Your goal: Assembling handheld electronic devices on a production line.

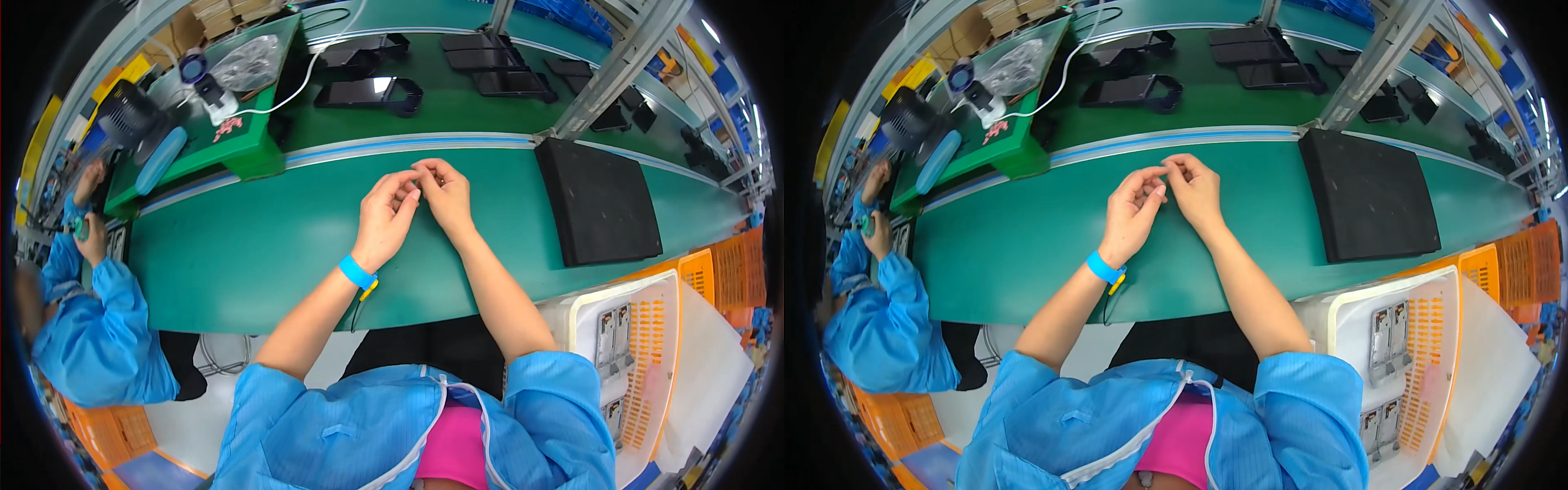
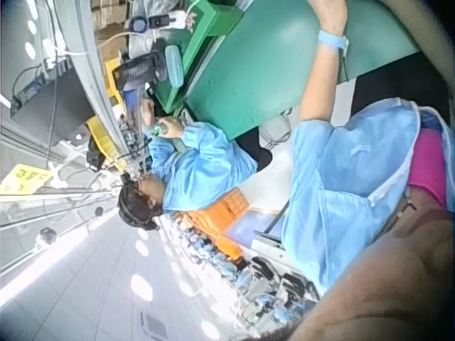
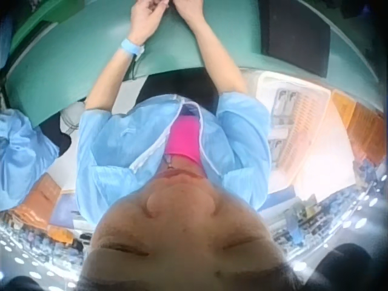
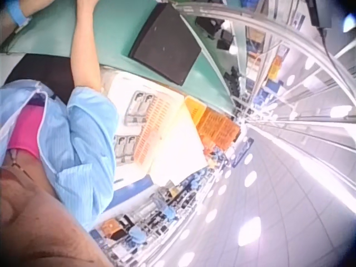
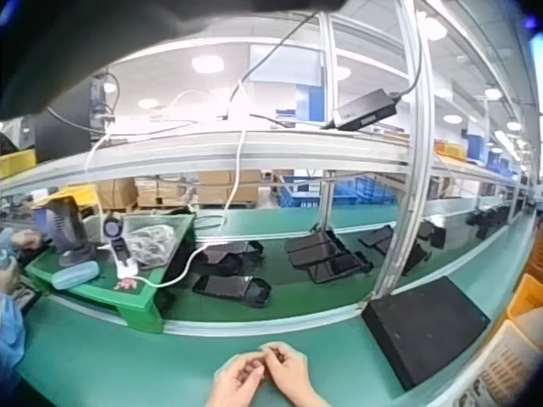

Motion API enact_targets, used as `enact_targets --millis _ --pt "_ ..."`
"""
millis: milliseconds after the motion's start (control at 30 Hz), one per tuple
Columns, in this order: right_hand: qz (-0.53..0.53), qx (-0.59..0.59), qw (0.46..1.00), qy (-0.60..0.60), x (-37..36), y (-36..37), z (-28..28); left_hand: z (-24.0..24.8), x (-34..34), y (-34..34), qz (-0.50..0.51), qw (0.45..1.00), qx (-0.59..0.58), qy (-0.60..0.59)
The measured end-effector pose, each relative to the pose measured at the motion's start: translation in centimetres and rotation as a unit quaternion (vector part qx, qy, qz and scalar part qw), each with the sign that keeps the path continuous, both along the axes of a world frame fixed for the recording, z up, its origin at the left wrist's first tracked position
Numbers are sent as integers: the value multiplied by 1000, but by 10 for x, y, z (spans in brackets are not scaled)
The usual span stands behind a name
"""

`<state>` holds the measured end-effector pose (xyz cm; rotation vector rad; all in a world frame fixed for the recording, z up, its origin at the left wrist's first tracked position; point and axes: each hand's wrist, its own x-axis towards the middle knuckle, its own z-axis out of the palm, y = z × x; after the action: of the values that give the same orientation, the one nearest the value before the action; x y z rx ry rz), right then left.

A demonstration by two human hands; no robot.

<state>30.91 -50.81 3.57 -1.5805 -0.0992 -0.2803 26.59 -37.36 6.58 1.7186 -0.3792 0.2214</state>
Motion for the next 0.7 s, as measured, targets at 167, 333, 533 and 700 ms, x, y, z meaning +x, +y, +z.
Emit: enact_targets --millis 167,333,533,700 --pt "50 7 998 38 -2 -8 8 -22 16 -2 -14 974 -175 140" --pt "78 59 991 90 2 -1 2 -18 20 7 -44 950 -259 168" --pt "105 -6 992 75 -2 1 8 -22 25 14 -55 949 -239 196" --pt "133 -37 988 72 0 -17 -10 -29 24 11 -101 941 -264 189"
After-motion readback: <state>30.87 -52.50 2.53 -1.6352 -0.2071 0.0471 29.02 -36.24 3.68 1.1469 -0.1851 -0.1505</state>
